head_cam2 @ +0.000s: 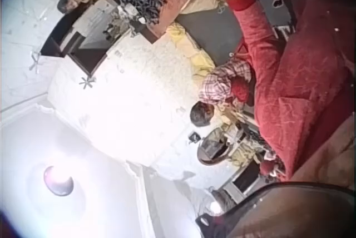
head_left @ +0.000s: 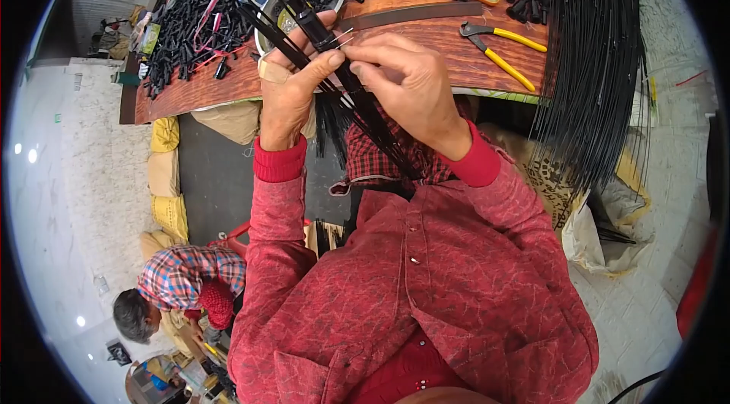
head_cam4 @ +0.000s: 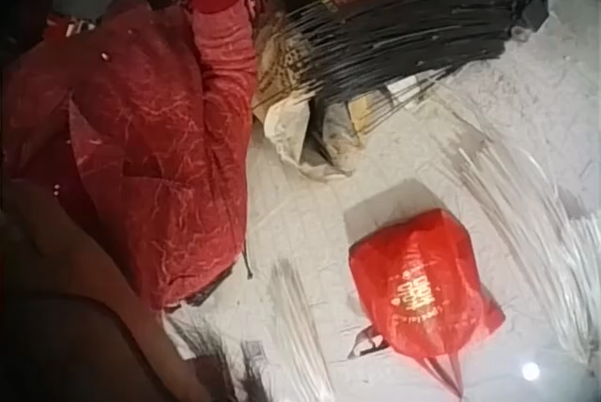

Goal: Trimming and assembling plastic fan components using pliers on a factory assembly line.

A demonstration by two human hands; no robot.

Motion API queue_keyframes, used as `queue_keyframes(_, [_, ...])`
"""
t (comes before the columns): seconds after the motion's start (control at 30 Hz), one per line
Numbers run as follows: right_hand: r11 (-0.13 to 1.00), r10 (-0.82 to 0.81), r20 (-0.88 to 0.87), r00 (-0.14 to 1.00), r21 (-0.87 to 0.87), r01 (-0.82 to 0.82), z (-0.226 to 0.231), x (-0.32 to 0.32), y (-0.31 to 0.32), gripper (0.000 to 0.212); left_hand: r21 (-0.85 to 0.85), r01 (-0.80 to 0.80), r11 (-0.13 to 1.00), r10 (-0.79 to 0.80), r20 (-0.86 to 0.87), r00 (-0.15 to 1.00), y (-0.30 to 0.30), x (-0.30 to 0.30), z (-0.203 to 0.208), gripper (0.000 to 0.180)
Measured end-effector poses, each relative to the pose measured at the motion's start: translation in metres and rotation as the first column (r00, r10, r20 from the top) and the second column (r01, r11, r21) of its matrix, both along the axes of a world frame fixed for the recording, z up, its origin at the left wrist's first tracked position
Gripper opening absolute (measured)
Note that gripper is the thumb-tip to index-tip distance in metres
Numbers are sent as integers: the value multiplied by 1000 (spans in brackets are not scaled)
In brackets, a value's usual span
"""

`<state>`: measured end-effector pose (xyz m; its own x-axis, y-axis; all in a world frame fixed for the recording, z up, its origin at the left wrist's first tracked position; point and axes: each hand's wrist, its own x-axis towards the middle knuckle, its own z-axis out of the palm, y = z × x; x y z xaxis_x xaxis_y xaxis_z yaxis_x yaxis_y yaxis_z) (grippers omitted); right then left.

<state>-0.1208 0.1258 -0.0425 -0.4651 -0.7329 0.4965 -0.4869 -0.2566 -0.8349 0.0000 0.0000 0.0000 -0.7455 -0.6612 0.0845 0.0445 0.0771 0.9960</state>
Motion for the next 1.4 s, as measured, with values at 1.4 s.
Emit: queue_keyframes(1.4, [896, 419, 710, 566, -224, -383, 0, 5, 7, 18, 24, 25, 999, -21, -137, 990, 12, 9, -9, 43])
